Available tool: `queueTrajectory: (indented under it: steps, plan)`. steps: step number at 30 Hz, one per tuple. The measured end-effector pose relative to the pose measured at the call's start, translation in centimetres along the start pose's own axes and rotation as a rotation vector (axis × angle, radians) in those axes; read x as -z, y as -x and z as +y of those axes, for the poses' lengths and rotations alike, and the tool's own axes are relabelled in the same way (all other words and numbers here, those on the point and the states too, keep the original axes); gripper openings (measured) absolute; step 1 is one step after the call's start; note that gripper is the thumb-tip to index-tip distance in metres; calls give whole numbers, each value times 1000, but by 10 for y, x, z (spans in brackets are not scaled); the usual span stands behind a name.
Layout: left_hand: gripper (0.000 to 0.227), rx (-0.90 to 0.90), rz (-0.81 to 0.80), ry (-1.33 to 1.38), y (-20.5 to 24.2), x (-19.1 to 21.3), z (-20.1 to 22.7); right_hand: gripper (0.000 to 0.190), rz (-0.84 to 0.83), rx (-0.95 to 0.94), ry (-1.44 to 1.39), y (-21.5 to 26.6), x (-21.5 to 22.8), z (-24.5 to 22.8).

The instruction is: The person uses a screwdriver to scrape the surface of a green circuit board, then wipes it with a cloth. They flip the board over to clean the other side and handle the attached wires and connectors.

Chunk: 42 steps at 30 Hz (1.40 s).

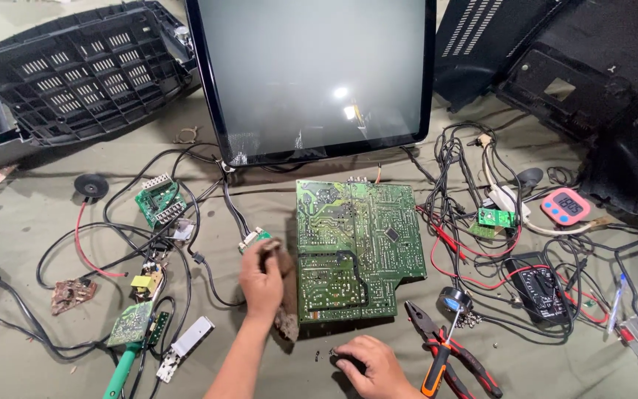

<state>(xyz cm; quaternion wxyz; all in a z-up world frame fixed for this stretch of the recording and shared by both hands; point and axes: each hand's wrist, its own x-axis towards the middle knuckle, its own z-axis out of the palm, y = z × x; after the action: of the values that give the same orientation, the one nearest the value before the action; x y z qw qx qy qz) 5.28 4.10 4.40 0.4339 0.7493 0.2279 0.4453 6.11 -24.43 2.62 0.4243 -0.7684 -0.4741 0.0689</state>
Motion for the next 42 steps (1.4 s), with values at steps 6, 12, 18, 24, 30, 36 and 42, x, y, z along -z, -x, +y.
queueTrajectory:
  steps: [6,12,18,24,30,36,42]
  plan:
    - [62,278,-528,-62,21,-15,16,20,9,-21,-22,-5,4,-10]
    - [40,185,-186,-168,40,-22,-10,20,14,-32,-49,-5,5,-13]
    - [11,435,17,55,37,-12,4,17,39,20,-52,-6,8,-16]
    - [30,562,-270,336,25,11,32,20,16,-27,-37,-5,9,-18]
    - [35,39,-339,-5,39,0,2,21,11,-37,-33,-5,9,-19]
    - [16,588,-107,299,30,-3,-11,18,33,22,-27,-4,10,-19]
    - [37,144,-485,300,44,4,-13,19,44,31,-8,-4,9,-20]
